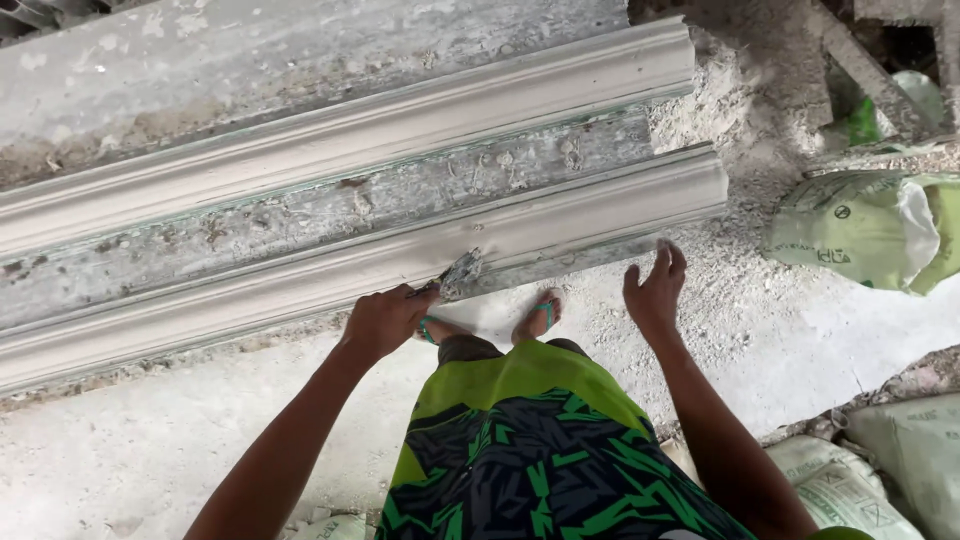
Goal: Scraping and smoothing gypsum plaster moldings using a hand trowel.
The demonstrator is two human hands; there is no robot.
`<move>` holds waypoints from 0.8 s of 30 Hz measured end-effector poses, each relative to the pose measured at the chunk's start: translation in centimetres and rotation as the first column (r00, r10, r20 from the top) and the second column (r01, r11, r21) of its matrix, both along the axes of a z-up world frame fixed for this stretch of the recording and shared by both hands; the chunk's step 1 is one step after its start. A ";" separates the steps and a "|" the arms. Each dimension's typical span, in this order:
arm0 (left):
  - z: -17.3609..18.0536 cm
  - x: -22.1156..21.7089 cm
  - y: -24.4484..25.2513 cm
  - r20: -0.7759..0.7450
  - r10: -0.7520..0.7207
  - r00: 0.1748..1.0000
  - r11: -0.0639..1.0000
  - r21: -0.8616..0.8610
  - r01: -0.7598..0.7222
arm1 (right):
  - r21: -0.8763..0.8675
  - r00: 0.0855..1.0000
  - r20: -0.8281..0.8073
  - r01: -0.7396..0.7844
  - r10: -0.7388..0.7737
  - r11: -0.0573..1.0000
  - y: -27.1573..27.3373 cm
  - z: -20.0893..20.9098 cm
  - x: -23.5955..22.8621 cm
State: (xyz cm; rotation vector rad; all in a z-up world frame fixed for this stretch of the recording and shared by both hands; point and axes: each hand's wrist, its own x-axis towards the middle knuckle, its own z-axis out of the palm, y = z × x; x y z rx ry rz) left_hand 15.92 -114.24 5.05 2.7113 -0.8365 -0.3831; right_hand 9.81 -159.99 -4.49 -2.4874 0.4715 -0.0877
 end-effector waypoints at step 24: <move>-1.3 0.6 -15.1 -0.018 0.056 0.998 0.996 -0.064 -0.057 | -0.072 0.984 0.108 -0.132 0.139 0.989 -1.2 -1.5 0.4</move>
